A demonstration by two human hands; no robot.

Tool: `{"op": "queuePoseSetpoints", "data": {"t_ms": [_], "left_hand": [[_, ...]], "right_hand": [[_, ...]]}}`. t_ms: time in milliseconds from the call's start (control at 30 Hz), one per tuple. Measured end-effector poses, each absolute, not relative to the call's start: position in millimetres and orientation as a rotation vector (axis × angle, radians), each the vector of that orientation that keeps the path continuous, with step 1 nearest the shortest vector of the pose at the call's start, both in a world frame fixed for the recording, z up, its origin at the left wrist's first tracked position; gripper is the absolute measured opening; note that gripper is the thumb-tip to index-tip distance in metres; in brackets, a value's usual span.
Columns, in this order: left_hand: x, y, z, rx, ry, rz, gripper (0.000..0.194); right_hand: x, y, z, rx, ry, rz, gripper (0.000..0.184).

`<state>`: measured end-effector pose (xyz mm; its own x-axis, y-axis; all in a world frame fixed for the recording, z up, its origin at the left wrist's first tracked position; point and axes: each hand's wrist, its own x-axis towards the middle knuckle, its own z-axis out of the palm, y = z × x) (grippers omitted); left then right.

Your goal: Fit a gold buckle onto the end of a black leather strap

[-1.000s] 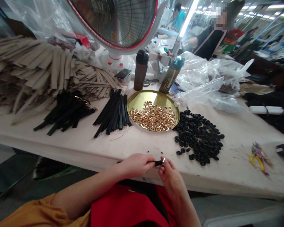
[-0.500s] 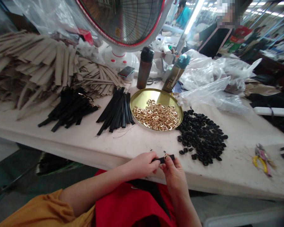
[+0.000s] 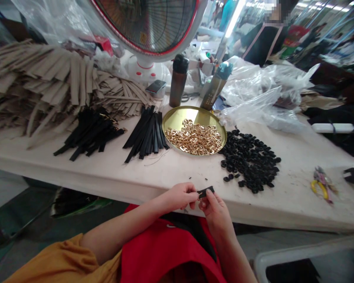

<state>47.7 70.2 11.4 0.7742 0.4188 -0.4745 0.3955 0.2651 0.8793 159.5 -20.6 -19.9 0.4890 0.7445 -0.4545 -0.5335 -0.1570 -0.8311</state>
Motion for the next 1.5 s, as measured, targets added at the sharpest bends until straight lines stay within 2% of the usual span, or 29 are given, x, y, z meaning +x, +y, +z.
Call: {"op": "queuePoseSetpoints", "data": {"t_ms": [233, 367, 567, 733, 800, 900, 1000, 1267, 1400, 1500], "left_hand": [[44.6, 65.3, 12.8, 1.457, 0.702, 0.009, 0.011], [47.6, 62.6, 12.3, 1.705, 0.775, 0.115, 0.014], [54.1, 59.6, 8.0, 1.481, 0.780, 0.079, 0.018], [58.6, 71.6, 14.6, 1.643, 0.759, 0.144, 0.027], [63.6, 77.0, 15.2, 1.686, 0.775, 0.147, 0.028], [73.5, 82.5, 12.0, 1.694, 0.817, 0.089, 0.029], [82.6, 86.0, 7.9, 1.728, 0.792, 0.053, 0.024], [100.9, 96.0, -1.1, 1.567, 0.806, 0.039, 0.017], [103.2, 96.3, 0.4, 1.630, 0.712, 0.083, 0.024], [97.4, 97.7, 2.2, 1.700, 0.667, 0.067, 0.024]], "right_hand": [[157.0, -27.1, -15.1, -1.350, -0.274, 1.170, 0.027], [159.1, -29.8, -13.4, -1.636, -0.600, 0.889, 0.025], [164.2, -26.8, -13.6, -1.660, -0.751, 0.829, 0.018], [167.5, -21.0, -13.9, -1.633, -0.923, 0.401, 0.005], [171.5, -15.4, -16.9, -1.622, -0.883, 0.440, 0.005], [181.0, -6.0, -25.4, -1.602, -0.716, 0.734, 0.012], [191.7, -1.9, -36.0, -1.597, -0.626, 0.841, 0.018], [200.1, -7.2, -35.8, -1.658, -0.828, 0.749, 0.017], [216.0, -10.1, -24.2, -1.673, -1.060, 0.758, 0.022], [253.5, -12.5, -21.8, -1.855, -1.091, 0.531, 0.023]]}}
